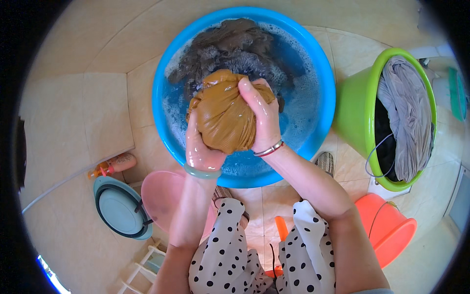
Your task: The person hand-washes various garments in a blue basin filled with soapy water. They scrub and rinse items including a black shirt, a beige garment, and a brown cloth, transferring them between the blue basin and a green bucket. The person also moves an orange bucket and a pink basin to organize the workspace.
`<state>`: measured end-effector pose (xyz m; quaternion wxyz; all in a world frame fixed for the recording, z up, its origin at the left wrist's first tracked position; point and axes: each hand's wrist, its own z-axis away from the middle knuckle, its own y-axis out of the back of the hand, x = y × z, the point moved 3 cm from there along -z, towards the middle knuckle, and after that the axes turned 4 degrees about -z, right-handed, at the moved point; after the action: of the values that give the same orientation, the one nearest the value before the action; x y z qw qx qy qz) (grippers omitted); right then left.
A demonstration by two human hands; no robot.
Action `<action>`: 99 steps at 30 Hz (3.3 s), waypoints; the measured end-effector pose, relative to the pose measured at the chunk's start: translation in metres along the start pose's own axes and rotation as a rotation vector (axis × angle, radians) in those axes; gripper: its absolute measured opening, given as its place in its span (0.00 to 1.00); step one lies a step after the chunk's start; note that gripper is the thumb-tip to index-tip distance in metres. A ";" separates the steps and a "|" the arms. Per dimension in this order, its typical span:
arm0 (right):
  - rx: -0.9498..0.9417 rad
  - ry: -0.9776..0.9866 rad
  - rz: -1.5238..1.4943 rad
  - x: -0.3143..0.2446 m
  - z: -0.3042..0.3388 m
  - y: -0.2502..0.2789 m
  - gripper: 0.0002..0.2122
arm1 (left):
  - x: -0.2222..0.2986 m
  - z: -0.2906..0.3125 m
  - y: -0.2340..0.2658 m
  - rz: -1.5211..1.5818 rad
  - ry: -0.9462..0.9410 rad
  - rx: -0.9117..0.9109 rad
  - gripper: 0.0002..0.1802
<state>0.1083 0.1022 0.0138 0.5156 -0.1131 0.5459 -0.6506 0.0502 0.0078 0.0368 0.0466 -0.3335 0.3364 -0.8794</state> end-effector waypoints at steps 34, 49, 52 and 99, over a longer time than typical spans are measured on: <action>-0.598 -0.645 0.651 0.034 -0.029 0.003 0.05 | 0.002 0.034 -0.008 -1.599 -1.333 -0.914 0.15; -0.222 -0.693 -0.331 0.019 0.003 0.038 0.24 | 0.004 0.032 0.002 -1.321 -1.110 -0.258 0.20; -0.265 -0.584 0.175 0.017 0.005 0.036 0.07 | -0.010 0.044 0.008 -1.382 -1.158 -0.541 0.17; -0.159 0.212 1.574 0.059 -0.059 0.062 0.19 | -0.037 -0.060 0.098 -0.129 0.407 0.160 0.31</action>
<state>0.0745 0.0985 -0.0839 0.7593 0.3316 0.5565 -0.0617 0.0271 -0.0228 -0.0781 -0.0524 -0.1655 0.2462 -0.9536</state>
